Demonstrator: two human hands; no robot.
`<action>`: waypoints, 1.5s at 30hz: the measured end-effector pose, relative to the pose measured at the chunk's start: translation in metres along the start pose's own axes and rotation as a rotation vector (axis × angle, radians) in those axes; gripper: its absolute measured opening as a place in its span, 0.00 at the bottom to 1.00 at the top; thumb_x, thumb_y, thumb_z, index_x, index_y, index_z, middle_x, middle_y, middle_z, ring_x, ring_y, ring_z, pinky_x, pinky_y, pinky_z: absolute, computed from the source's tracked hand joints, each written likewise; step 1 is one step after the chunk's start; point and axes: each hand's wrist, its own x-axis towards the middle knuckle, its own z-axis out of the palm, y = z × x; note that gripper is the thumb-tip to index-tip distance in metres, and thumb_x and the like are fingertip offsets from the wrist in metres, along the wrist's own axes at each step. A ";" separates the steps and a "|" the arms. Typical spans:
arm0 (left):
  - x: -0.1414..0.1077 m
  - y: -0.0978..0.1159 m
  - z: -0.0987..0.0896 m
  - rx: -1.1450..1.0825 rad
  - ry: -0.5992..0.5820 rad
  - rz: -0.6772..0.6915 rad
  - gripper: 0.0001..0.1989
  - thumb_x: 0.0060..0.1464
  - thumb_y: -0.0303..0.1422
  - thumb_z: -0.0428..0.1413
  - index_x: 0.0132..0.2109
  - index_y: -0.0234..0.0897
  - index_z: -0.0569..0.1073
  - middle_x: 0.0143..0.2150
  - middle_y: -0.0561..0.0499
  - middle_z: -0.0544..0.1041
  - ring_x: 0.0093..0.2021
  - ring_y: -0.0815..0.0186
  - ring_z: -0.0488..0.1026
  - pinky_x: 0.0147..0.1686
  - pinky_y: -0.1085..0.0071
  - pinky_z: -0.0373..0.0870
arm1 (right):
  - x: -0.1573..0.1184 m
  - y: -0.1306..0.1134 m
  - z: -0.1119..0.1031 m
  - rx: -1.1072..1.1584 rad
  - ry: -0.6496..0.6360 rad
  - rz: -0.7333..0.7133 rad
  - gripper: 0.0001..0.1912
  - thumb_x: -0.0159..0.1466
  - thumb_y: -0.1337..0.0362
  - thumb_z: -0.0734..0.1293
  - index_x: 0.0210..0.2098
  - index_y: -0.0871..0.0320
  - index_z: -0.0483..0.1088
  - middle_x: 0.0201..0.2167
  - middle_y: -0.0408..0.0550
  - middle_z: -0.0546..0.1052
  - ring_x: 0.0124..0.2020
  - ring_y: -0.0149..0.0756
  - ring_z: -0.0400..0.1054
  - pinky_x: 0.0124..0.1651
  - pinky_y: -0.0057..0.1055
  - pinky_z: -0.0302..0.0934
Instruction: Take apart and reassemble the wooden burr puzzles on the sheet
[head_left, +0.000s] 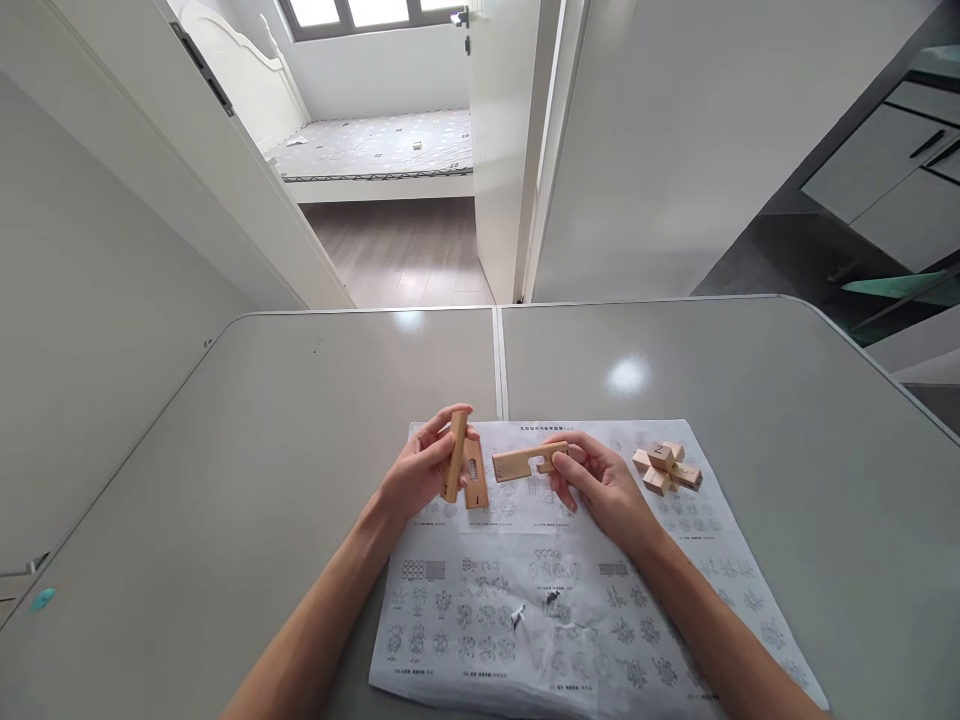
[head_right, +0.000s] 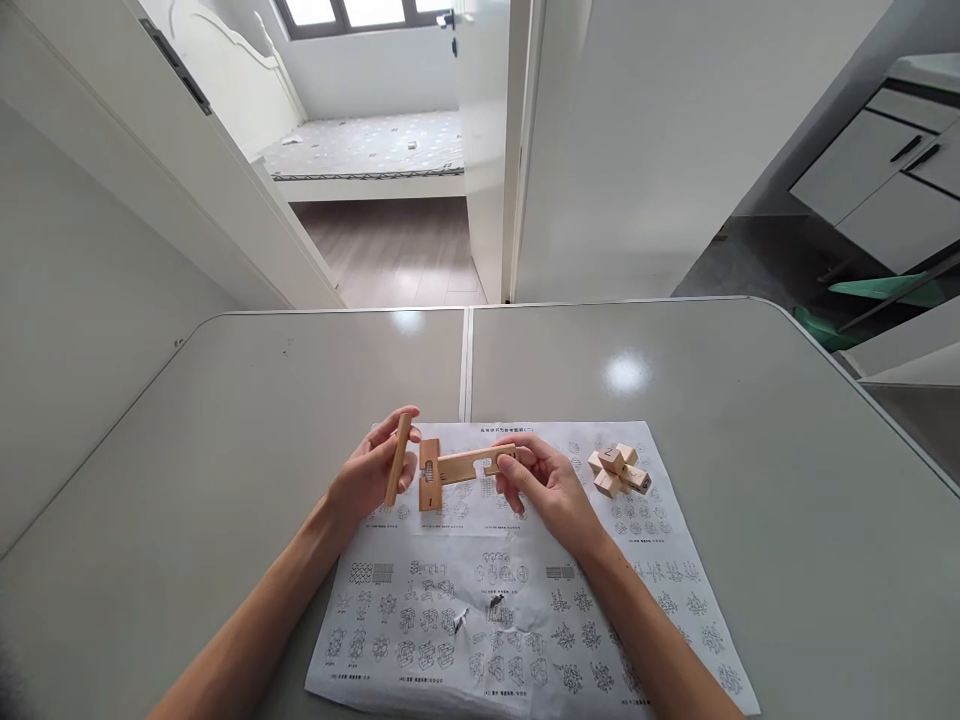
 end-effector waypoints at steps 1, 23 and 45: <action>0.000 0.002 0.001 0.012 0.046 0.029 0.25 0.57 0.43 0.71 0.59 0.46 0.77 0.45 0.51 0.82 0.21 0.75 0.75 0.20 0.77 0.74 | 0.000 0.001 0.000 0.004 0.012 -0.006 0.13 0.73 0.52 0.70 0.49 0.55 0.75 0.24 0.38 0.72 0.20 0.30 0.61 0.26 0.31 0.58; 0.001 0.001 0.016 1.031 0.346 0.411 0.11 0.72 0.36 0.52 0.55 0.41 0.75 0.52 0.46 0.79 0.37 0.67 0.79 0.40 0.69 0.75 | -0.002 -0.004 0.017 -0.377 0.081 -0.057 0.16 0.74 0.50 0.66 0.40 0.56 0.75 0.26 0.42 0.69 0.26 0.33 0.57 0.29 0.32 0.53; -0.046 -0.033 0.001 1.729 0.282 0.500 0.26 0.75 0.31 0.46 0.75 0.46 0.62 0.77 0.44 0.64 0.78 0.53 0.59 0.76 0.45 0.57 | 0.001 0.006 0.025 -0.575 0.134 -0.127 0.14 0.75 0.53 0.64 0.50 0.56 0.74 0.30 0.45 0.77 0.28 0.37 0.69 0.32 0.32 0.63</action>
